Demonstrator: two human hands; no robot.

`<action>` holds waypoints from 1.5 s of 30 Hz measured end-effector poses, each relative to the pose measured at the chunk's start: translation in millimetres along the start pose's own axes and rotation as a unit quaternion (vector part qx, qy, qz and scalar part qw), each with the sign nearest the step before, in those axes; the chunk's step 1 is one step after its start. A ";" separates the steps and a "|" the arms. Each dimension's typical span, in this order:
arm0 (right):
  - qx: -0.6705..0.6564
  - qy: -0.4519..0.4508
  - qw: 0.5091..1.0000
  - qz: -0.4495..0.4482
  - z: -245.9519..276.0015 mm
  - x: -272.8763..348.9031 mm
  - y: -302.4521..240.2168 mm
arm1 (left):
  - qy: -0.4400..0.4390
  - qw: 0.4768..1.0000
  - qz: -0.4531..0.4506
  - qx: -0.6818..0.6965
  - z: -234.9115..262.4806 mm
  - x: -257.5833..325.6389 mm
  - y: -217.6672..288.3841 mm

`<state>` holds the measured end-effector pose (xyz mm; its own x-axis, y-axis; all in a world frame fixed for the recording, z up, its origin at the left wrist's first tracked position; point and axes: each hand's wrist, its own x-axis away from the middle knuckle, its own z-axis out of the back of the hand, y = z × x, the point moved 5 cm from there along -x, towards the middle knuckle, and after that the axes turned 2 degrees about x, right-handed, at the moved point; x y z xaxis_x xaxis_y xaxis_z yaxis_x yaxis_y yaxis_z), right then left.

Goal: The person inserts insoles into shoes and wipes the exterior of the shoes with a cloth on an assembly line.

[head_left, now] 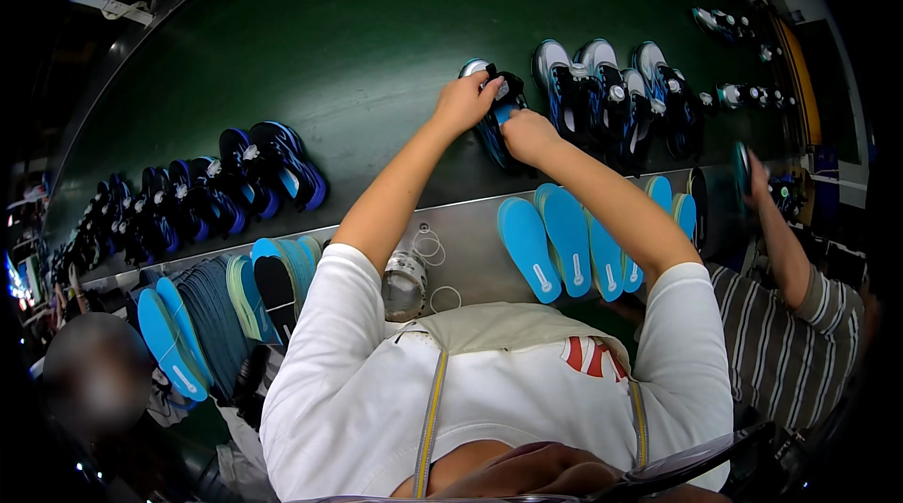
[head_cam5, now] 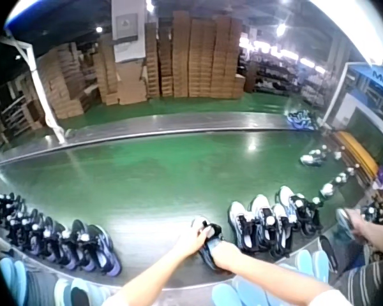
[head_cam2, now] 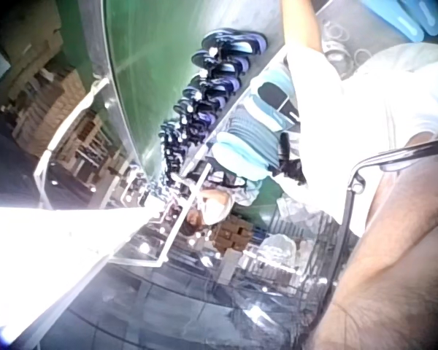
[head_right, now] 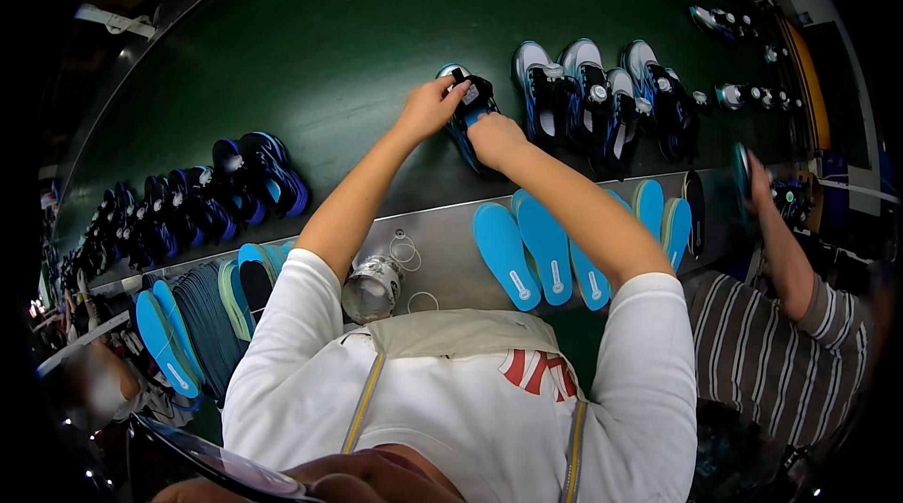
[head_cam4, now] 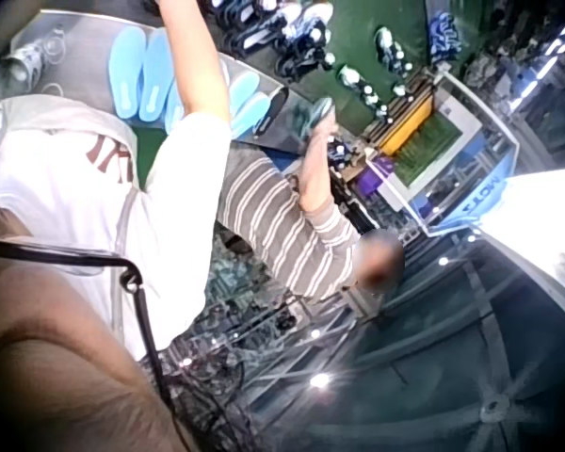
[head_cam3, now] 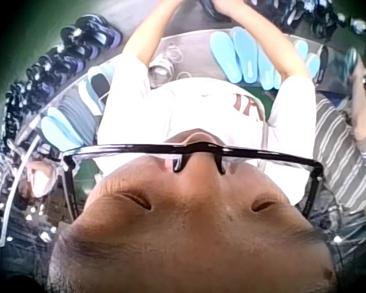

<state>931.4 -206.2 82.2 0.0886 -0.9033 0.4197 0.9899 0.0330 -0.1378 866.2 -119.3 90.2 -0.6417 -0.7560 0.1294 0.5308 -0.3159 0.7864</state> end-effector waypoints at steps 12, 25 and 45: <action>0.178 -0.207 0.957 0.101 -27.6 -17.4 0.7 | -0.019 0.996 0.026 0.079 -15.3 -8.8 -20.5; 0.012 -0.209 0.968 0.141 -7.3 19.6 -1.4 | 0.021 0.965 -0.196 -0.173 -19.4 1.7 21.7; -0.271 0.185 0.891 -0.315 -83.5 271.1 18.8 | 0.073 0.971 -0.068 0.216 1.6 -46.0 80.3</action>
<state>964.8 -486.2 118.4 -0.6070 -0.7520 0.2570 0.6227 -0.6510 -0.4341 937.4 -109.0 148.3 -0.5878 -0.8072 -0.0546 0.1459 -0.1721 0.9742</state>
